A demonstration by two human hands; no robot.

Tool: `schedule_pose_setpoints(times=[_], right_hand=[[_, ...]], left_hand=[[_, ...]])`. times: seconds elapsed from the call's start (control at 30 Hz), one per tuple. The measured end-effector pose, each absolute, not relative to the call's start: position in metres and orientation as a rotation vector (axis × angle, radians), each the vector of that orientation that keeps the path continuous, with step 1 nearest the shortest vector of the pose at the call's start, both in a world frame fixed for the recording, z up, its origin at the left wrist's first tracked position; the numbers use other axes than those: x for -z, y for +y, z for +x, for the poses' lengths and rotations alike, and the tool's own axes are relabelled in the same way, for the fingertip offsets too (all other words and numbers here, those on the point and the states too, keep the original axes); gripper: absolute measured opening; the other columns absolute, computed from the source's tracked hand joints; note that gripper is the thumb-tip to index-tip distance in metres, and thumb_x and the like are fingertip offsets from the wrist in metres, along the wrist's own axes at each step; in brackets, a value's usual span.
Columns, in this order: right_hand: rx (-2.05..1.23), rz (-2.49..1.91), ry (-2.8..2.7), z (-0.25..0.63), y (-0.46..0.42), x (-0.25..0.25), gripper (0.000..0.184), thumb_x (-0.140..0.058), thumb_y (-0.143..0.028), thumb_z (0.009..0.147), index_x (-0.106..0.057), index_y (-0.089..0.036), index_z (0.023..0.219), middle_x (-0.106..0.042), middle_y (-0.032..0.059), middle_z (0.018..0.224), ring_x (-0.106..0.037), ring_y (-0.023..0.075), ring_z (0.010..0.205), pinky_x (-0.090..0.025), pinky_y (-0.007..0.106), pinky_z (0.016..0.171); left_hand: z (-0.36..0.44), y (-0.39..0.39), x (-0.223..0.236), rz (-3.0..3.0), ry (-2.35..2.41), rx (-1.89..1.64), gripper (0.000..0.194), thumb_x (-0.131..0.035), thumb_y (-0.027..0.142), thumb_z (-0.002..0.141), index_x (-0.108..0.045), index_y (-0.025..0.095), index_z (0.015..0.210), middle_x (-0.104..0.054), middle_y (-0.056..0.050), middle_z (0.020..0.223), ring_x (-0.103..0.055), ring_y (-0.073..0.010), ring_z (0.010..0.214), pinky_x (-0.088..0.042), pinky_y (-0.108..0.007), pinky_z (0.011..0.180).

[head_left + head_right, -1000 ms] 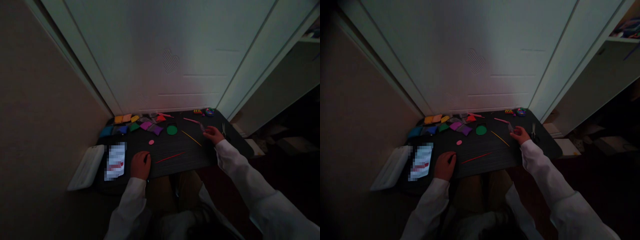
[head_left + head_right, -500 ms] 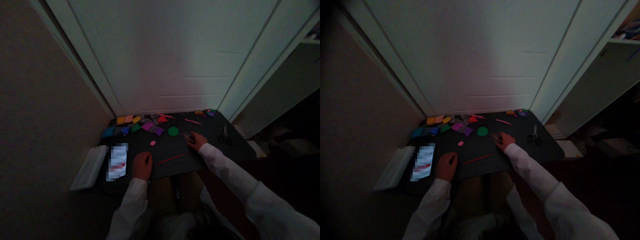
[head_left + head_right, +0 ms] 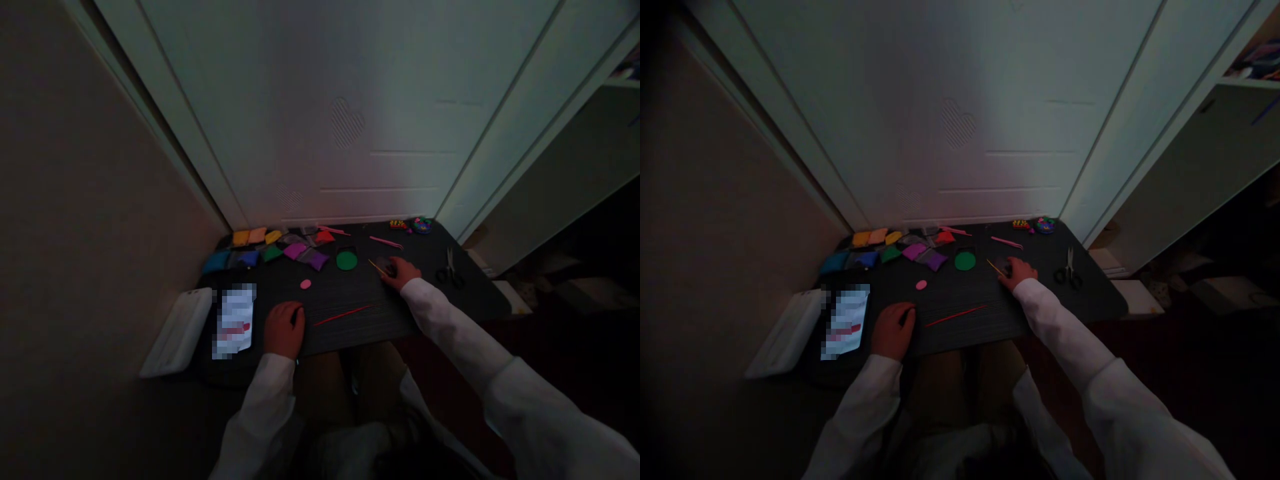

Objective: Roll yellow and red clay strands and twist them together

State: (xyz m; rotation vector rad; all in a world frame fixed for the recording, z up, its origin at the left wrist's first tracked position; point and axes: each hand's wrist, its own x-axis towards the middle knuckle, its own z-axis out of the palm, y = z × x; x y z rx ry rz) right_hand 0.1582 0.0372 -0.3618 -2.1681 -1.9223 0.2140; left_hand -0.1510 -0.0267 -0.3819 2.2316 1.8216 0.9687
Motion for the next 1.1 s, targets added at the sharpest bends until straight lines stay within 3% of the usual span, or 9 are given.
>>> schedule_pose_setpoints(times=[1.1], right_hand=[[-0.315,-2.156,-1.857,0.1623,0.0434,0.3618,0.063,-0.061,-0.045,0.058,-0.039,-0.025,0.113,-0.055,0.0040,0.108,-0.049,0.0226,0.099,-0.038,0.038,0.078]], left_hand=[[-0.1507,-0.0266,0.3816,2.210,1.825,-0.975,0.025,-0.037,0.029,0.077,-0.057,0.017,0.087,-0.059,-0.006,0.091,-0.050,-0.0193,0.090,-0.037,-0.036,0.085]])
